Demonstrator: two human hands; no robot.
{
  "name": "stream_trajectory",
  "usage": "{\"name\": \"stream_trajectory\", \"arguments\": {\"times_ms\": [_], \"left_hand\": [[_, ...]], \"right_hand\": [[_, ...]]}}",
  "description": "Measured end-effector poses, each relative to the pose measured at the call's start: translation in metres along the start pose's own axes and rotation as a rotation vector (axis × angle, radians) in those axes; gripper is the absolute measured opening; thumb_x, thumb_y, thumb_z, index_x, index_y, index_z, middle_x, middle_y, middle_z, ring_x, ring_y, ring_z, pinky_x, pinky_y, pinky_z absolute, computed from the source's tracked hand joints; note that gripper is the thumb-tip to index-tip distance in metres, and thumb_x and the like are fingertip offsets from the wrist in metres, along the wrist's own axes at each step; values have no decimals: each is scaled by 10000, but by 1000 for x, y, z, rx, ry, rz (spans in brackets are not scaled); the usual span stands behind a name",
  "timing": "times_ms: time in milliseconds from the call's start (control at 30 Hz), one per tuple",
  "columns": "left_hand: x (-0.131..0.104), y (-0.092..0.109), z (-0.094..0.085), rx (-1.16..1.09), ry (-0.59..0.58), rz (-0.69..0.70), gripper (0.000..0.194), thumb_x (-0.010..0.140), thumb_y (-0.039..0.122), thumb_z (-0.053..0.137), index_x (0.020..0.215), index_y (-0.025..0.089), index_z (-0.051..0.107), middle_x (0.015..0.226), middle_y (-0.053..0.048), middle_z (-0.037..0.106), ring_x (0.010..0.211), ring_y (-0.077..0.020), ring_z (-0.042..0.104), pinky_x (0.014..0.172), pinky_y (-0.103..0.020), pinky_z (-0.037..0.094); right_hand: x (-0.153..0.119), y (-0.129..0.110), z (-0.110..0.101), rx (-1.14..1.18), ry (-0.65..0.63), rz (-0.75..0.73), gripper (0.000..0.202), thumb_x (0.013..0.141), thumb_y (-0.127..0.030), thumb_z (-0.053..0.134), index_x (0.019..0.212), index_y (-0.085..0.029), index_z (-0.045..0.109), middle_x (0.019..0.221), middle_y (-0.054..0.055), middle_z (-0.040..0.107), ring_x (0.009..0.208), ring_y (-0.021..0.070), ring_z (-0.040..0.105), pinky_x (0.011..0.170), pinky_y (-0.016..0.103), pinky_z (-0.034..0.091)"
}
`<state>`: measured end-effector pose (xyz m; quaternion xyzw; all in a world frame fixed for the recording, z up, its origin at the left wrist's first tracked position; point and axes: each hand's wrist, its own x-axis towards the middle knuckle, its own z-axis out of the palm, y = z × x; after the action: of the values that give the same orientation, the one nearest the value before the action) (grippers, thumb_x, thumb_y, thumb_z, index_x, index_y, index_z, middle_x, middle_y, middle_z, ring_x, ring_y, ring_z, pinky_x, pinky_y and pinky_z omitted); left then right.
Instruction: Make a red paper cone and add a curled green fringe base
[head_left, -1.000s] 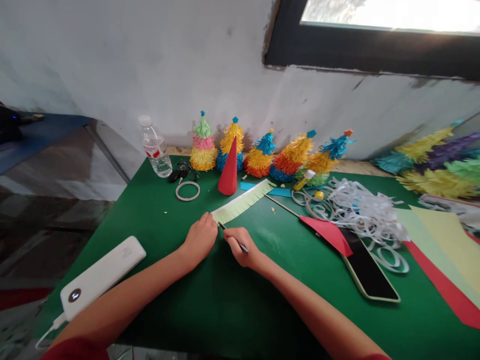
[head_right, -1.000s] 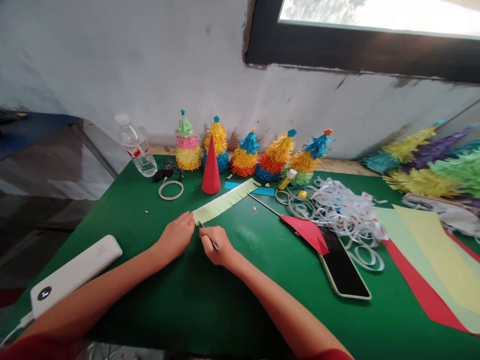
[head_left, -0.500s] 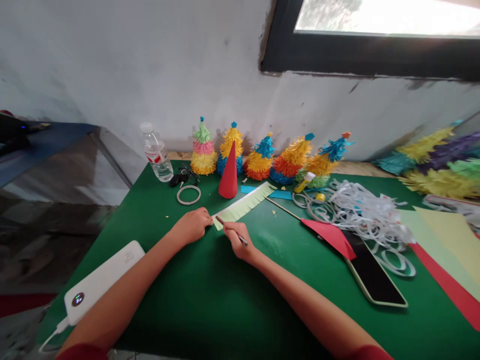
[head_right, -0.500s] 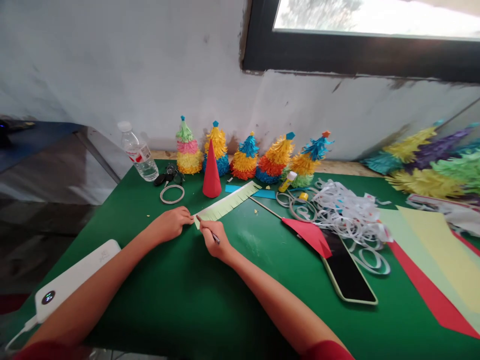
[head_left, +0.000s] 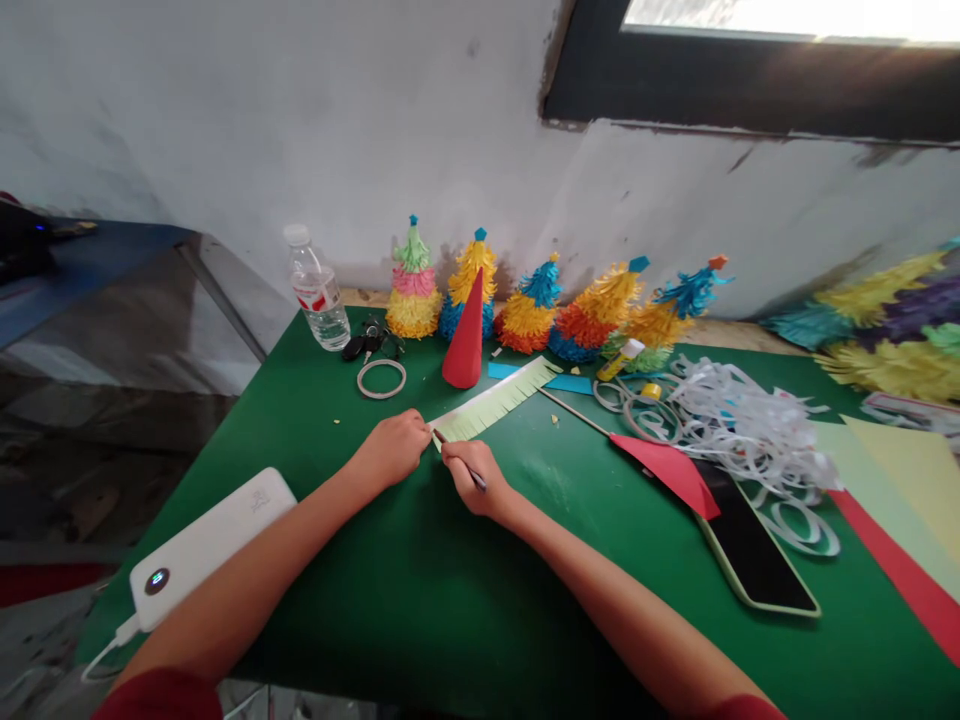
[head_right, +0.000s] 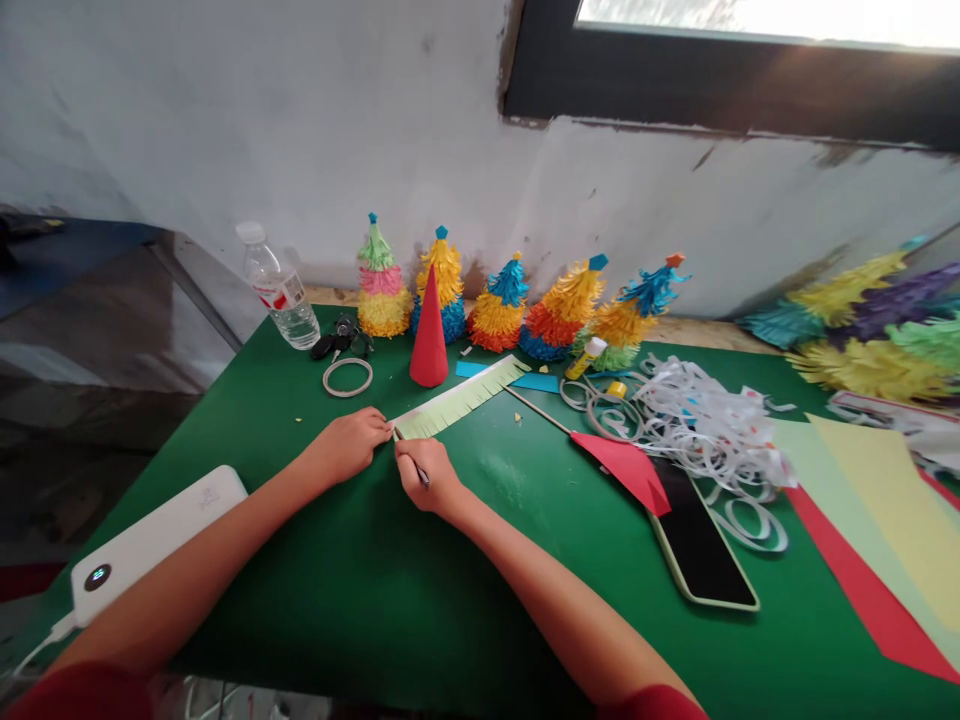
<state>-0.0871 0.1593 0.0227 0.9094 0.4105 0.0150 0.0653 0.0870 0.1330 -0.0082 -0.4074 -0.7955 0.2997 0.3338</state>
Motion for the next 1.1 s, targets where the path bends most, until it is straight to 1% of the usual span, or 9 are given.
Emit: {"name": "stream_trajectory", "arguments": {"times_ms": [200, 400, 600, 700, 767, 867, 933, 1000, 1100], "left_hand": [[-2, 12, -2, 27, 1, -95, 286, 853, 23, 425, 933, 97, 690, 903, -112, 672, 1023, -213, 573, 841, -297, 498], [-3, 11, 1, 44, 3, -97, 310, 838, 18, 416, 918, 112, 700, 885, -108, 682, 1014, -225, 569, 806, -298, 502], [0, 4, 8, 12, 99, -43, 302, 781, 8, 439, 859, 115, 710, 878, -116, 681, 973, -241, 557, 850, -341, 489], [2, 1, 7, -148, 235, -66, 328, 752, -11, 427, 886, 115, 699, 941, -121, 670, 1003, -235, 546, 898, -348, 472], [2, 2, 3, -339, 301, -13, 322, 790, 21, 433, 957, 129, 686, 989, -106, 668, 1031, -220, 545, 943, -350, 450], [2, 7, -1, -639, 209, 193, 236, 887, 182, 485, 1022, 180, 679, 1031, -71, 675, 1028, -190, 574, 947, -327, 442], [2, 11, -1, -769, 132, 268, 201, 895, 280, 534, 968, 191, 699, 986, -60, 687, 976, -176, 606, 901, -293, 457], [2, 12, 2, -842, 119, 265, 193, 879, 318, 575, 880, 186, 715, 908, -53, 693, 901, -163, 629, 846, -263, 466], [3, 11, 6, -880, 127, 242, 189, 866, 327, 601, 825, 192, 727, 859, -43, 689, 836, -148, 639, 800, -244, 466]], "right_hand": [[-10, -12, -10, -30, -68, 29, 247, 762, -156, 349, 545, -209, 245, 492, -41, 260, 469, 98, 241, 523, 275, 178], [-29, -19, -15, 0, -98, 59, 240, 774, -172, 334, 554, -207, 245, 497, -52, 241, 465, 86, 226, 513, 264, 172], [-45, -10, -17, 226, -51, 122, 223, 771, -222, 336, 553, -207, 293, 502, -49, 255, 480, 91, 249, 506, 251, 202], [-49, -1, -19, 442, 5, 135, 224, 768, -245, 340, 547, -212, 326, 490, -44, 282, 475, 98, 260, 486, 250, 213], [-49, 4, -22, 520, 25, 110, 227, 772, -249, 349, 548, -213, 334, 491, -43, 294, 473, 99, 263, 482, 250, 221], [-49, 5, -27, 509, -10, 21, 229, 784, -240, 361, 558, -209, 341, 504, -44, 306, 485, 99, 284, 496, 246, 245], [-49, 1, -32, 441, -60, -59, 226, 801, -230, 362, 576, -203, 365, 521, -43, 336, 498, 96, 309, 511, 239, 269], [-50, -5, -38, 338, -117, -111, 186, 827, -213, 366, 663, -193, 452, 565, -43, 401, 515, 91, 342, 530, 223, 303], [-54, -10, -49, 152, -154, -111, 174, 854, -199, 425, 990, -186, 533, 663, -42, 510, 547, 87, 405, 558, 202, 355]]}}
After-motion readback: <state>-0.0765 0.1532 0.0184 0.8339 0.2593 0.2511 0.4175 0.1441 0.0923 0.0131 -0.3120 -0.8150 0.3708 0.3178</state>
